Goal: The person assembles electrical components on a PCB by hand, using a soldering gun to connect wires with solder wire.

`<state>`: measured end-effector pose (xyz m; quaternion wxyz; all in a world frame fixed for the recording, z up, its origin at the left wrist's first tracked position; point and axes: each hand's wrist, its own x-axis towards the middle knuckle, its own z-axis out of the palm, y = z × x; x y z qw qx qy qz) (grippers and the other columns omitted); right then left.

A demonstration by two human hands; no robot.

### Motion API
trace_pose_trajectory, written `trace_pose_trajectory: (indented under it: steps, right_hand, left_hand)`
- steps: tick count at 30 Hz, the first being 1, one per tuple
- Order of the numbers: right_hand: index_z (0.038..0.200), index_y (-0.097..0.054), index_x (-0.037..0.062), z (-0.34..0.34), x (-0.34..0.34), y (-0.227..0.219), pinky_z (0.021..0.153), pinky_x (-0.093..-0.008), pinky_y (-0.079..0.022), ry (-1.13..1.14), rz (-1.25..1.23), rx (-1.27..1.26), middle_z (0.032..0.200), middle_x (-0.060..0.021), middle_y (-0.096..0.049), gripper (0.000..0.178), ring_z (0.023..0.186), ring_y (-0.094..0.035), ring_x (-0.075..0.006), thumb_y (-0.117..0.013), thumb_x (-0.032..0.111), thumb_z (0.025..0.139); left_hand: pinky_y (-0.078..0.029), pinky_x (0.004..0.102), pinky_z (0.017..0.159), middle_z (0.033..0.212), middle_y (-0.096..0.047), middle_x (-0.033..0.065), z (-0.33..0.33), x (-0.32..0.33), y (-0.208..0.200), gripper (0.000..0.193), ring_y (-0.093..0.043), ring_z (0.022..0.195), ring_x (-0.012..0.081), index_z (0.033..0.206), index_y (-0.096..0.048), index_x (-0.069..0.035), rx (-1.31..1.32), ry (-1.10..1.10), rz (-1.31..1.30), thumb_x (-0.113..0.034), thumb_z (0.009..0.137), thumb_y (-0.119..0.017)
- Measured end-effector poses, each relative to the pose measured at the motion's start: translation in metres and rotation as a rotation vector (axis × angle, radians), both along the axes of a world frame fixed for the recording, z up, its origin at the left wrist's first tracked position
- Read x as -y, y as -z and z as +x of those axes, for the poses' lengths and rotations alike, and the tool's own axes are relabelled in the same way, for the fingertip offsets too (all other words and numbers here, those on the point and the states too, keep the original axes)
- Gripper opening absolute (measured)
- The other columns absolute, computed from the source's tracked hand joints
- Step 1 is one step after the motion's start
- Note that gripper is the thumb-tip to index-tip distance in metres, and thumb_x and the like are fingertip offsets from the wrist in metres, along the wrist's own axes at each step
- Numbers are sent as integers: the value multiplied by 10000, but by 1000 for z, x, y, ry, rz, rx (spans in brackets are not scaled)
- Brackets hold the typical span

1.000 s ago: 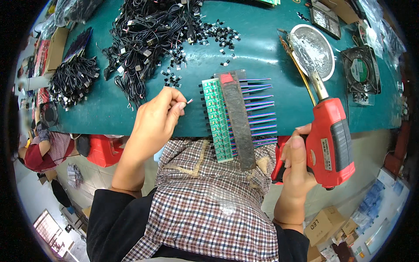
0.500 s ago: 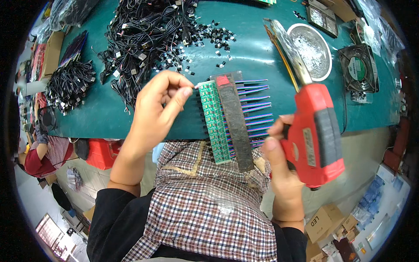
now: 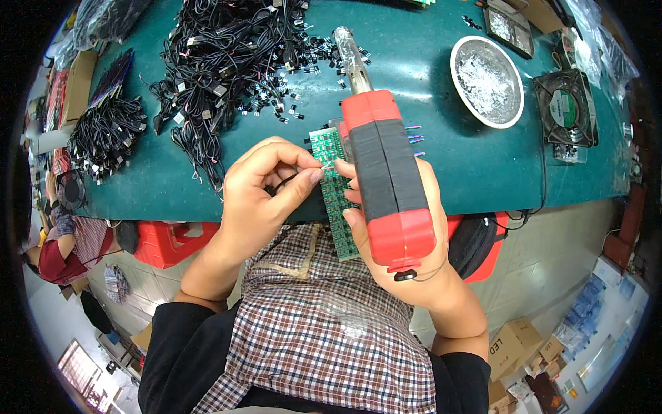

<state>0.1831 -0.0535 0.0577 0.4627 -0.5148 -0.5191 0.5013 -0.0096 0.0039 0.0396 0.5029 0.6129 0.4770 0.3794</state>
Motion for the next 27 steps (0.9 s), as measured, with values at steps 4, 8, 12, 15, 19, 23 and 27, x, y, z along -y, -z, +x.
trace_pose_trajectory:
  steps: [4,8,12,15,19,23,27]
  right_hand:
    - [1370,-409,-42,5,0,-2,940,-309,-552,-43,-33,-12,1301,-159,-637,525,1122,-664,-191,-663,-69,911]
    - [1394,-424,-31,10,8,-13,938,-357,-553,-17,-33,-12,1199,-117,-651,527,1161,-658,-222,-669,-23,928]
    - [1347,-468,-15,18,26,-31,849,-394,-531,117,-236,6,1035,-99,-596,507,781,-638,-196,-700,120,917]
    - [1299,-479,-8,31,54,-33,771,-329,-507,140,-268,173,939,-63,-518,483,683,-532,-144,-718,78,888]
    - [1220,-464,26,28,61,-18,847,-323,-488,13,-116,568,1058,-55,-474,541,966,-538,-161,-804,-16,801]
    - [1264,-430,21,10,39,19,864,-384,-476,139,178,676,1087,-96,-532,736,1007,-576,-243,-916,88,714]
    - [1328,-416,-2,6,34,29,794,-393,-478,128,357,793,1069,-137,-599,828,923,-600,-278,-928,100,686]
  left_hand:
    - [-421,193,583,903,-623,19,-4,-5,-8,102,-521,660,40,944,-706,-2,-279,46,139,25,864,-764]
    - [-438,244,575,879,-604,28,-7,-24,2,114,-523,635,87,934,-726,-25,-348,42,235,7,835,-773]
    - [-486,331,588,846,-589,38,-8,-33,11,72,-605,640,175,897,-719,-79,-406,31,213,-91,845,-768]
    - [-444,245,577,856,-588,23,-7,-31,10,100,-531,634,92,928,-732,-38,-379,50,204,-12,840,-773]
    - [-440,243,564,856,-590,23,-4,-29,8,104,-529,625,88,925,-733,-42,-380,58,216,-8,836,-774]
    - [-444,245,559,869,-603,25,-4,-29,11,111,-542,629,90,927,-734,-43,-402,56,218,-7,832,-778]
    - [-451,250,558,885,-616,30,-4,-27,15,117,-554,634,91,930,-735,-47,-407,52,256,-3,830,-779]
